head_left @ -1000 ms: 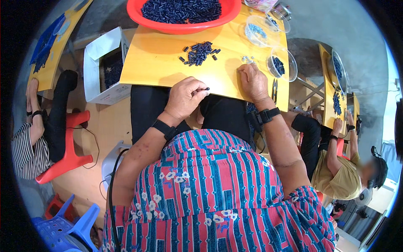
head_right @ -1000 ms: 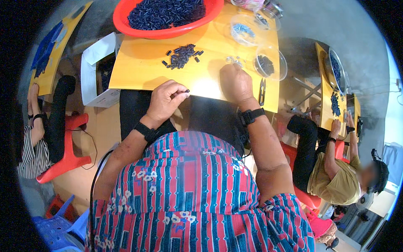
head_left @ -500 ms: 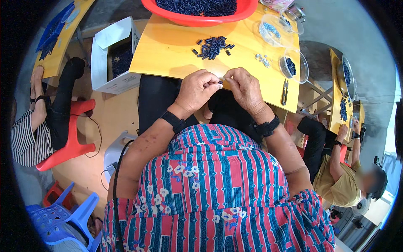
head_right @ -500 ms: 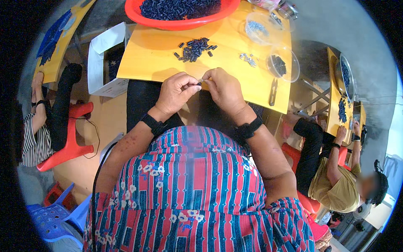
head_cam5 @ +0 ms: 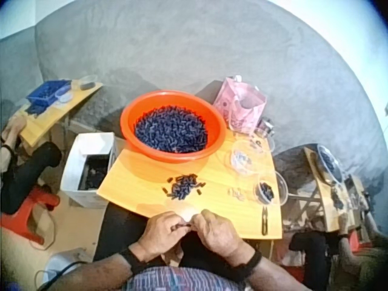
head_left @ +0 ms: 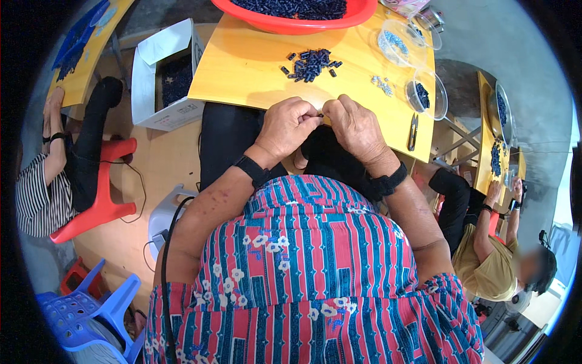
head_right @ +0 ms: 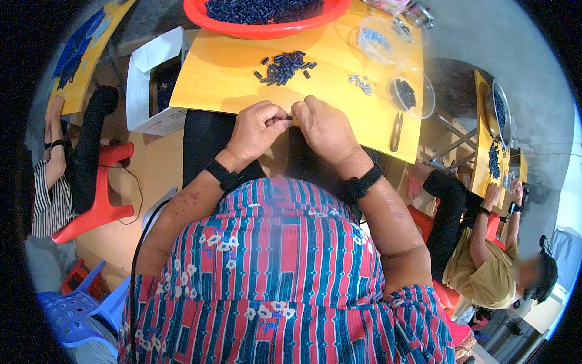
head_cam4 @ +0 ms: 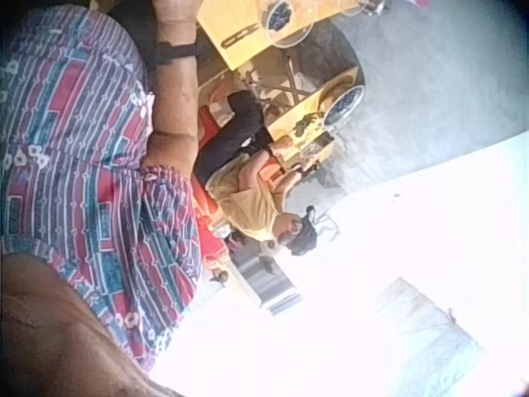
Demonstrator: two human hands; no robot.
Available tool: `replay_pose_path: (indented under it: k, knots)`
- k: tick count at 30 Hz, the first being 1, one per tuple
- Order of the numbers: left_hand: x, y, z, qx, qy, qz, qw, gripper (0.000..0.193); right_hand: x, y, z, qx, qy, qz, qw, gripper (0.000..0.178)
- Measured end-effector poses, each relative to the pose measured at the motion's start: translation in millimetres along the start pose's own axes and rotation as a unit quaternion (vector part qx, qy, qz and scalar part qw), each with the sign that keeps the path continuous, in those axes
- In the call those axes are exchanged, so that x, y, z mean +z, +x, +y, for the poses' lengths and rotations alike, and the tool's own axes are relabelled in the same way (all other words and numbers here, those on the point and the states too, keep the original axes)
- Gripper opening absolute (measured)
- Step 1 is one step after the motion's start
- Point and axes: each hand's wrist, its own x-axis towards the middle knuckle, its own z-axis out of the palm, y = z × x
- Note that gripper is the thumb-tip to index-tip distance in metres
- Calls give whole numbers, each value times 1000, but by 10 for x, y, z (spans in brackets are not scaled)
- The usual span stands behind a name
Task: The person picks up a blue plastic piece and a metal pin by hand, inserts the pin into the piece, and then uses shears to trim the end of the pin before placing the assembled component onto the table.
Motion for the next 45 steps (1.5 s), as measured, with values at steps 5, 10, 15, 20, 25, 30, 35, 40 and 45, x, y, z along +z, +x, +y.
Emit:
replay_pose_path:
  k: [5,10,15,20,25,30,35,40,45]
  knots:
    - [38,7,7,-16,13,-8,1000,11,-46,17,-37,-70,-103,-40,991,7]
    - [47,9,17,-23,10,11,1000,12,-51,63,-63,-49,-102,-57,992,11]
    - [20,10,23,-23,-28,7,999,11,102,-30,-42,150,214,26,965,15]
    - [26,0,-11,-32,-70,9,997,9,165,-114,-28,166,267,88,945,16]
    - [37,2,11,-44,-67,32,996,10,70,-122,-176,97,124,67,985,17]
    - [56,6,-23,-44,-71,20,996,9,130,-127,-113,92,138,80,983,16]
    - [57,-4,-75,-31,-86,18,996,9,52,-171,122,370,537,31,757,30]
    - [44,-18,-39,-57,-67,15,996,9,53,-188,218,364,647,29,670,29]
    - [38,-5,-28,-39,-63,16,997,9,108,-217,241,346,664,27,663,25]
